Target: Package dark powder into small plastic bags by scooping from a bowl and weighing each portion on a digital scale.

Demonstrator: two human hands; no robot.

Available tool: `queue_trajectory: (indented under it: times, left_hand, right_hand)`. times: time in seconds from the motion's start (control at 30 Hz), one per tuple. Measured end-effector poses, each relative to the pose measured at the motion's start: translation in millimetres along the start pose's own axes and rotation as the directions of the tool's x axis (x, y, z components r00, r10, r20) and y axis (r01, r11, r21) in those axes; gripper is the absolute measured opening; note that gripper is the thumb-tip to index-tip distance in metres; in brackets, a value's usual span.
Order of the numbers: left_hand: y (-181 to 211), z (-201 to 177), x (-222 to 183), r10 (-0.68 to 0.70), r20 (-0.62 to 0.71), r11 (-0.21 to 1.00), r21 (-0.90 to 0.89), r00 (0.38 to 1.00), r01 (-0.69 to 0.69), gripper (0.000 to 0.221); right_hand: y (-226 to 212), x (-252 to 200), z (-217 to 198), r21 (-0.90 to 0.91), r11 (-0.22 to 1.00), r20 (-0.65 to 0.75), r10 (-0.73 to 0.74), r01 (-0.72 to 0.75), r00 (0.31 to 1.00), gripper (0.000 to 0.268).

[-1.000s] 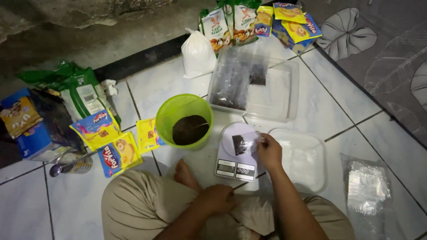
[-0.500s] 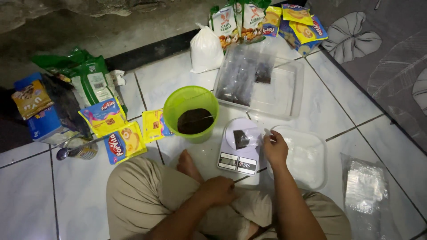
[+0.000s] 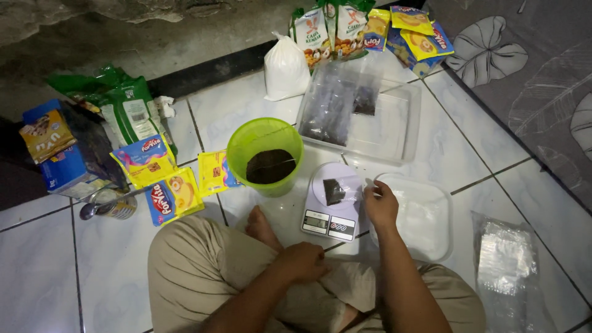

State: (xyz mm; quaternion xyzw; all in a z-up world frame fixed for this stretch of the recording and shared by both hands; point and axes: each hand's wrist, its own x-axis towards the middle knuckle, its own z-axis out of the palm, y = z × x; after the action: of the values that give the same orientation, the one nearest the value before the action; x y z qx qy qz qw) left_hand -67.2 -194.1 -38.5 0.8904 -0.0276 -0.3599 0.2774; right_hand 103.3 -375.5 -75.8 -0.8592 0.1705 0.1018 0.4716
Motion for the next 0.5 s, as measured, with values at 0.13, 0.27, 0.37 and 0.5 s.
queue_trajectory:
  times: [0.13, 0.27, 0.37, 0.5]
  left_hand:
    - [3.2, -3.2, -4.5, 0.005, 0.004, 1.000, 0.013, 1.000, -0.005, 0.049]
    - [4.0, -6.4, -6.7, -0.003, 0.017, 1.000, -0.002, 1.000, 0.003, 0.050]
    - [6.1, -10.9, -9.8, -0.038, 0.049, 0.999, -0.035, 0.998, 0.039, 0.049]
    - [3.4, -6.1, -4.0, -0.018, 0.043, 1.000, -0.008, 0.999, 0.018, 0.050]
  right_hand:
    - [-7.3, -5.4, -3.4, -0.031, 1.000, 0.039, 0.003, -0.002, 0.999, 0.053]
    - [-0.4, 0.1, 0.2, -0.038, 0.999, 0.051, 0.015, -0.013, 0.999, 0.050]
    - [4.9, 4.4, 3.6, -0.070, 0.997, 0.039, -0.012, 0.015, 0.999, 0.041]
    - [1.8, 0.6, 3.7, -0.046, 0.999, 0.063, -0.014, 0.017, 0.998, 0.040]
